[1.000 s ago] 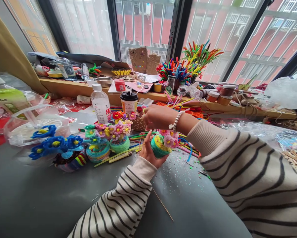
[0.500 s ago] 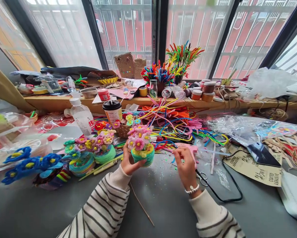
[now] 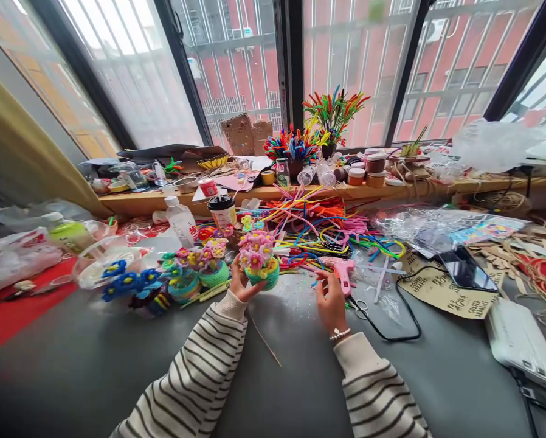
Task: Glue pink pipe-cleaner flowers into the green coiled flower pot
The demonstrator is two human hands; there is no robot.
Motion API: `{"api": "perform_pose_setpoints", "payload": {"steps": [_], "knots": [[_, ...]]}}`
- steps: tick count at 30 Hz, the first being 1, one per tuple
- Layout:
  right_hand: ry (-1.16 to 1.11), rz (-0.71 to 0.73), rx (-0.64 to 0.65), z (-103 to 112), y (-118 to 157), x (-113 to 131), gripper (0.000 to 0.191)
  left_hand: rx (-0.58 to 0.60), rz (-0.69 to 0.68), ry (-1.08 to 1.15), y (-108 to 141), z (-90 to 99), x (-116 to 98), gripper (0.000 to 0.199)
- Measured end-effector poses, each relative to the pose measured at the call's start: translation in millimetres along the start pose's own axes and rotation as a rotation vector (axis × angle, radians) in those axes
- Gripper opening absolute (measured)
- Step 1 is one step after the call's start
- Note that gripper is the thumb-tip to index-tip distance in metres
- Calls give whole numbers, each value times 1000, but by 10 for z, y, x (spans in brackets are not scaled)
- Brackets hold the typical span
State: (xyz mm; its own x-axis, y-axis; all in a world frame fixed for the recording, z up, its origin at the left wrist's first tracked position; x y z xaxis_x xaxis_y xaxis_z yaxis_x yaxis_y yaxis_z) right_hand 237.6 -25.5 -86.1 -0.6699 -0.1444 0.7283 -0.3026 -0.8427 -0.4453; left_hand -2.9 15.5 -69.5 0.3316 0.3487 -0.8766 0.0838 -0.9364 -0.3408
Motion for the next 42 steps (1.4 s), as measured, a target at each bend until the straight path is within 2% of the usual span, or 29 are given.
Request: {"api": "perform_pose_setpoints", "payload": {"steps": [4,8,15,17,19,21,25,28,31,33,36,39,42], "knots": [[7,-54,-2,27,15,-96,28,-8,-57,-93,177,195,-278,95],[7,-81,22,20,33,-141,30,-47,-145,-278,416,501,-565,95],[68,-89,53,33,35,-201,32,-245,-252,-458,828,1123,-1009,92],[102,-55,51,40,30,-135,34,-319,-261,-477,936,1315,-1115,91],[130,25,80,-8,45,49,36,-391,-253,-496,1025,1506,-1188,92],[151,160,161,-152,101,366,34,-462,-246,-532,1094,1682,-1240,96],[217,505,391,-688,361,1217,20,-508,-274,-573,1148,1885,-1295,99],[279,741,515,-1160,581,1810,12,-527,-286,-589,1165,1941,-1294,101],[359,918,605,-1595,745,2198,15,-538,-318,-611,1200,1929,-1287,98],[425,982,642,-1819,803,2317,19,-542,-361,-631,1241,1903,-1284,94],[516,1033,675,-2026,852,2345,21,-557,-417,-658,1321,1890,-1269,90],[576,1070,687,-2084,880,2277,21,-570,-454,-673,1381,1898,-1254,87],[621,1078,687,-2021,849,2132,21,-594,-486,-690,1400,1896,-1247,83]]}}
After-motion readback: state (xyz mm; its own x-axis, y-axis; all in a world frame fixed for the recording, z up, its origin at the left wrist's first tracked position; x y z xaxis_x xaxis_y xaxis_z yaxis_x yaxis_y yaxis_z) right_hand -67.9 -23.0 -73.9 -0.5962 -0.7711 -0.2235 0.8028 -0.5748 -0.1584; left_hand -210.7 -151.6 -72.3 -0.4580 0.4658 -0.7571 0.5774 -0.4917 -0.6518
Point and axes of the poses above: each hand's wrist, its own y-axis away from the middle knuckle, its own z-axis out of the back of the hand, x = y × z, the point moved 9 cm from there along -y, towards the middle knuckle, and after that the axes turned 13 degrees about y, right-handed, at the moved point
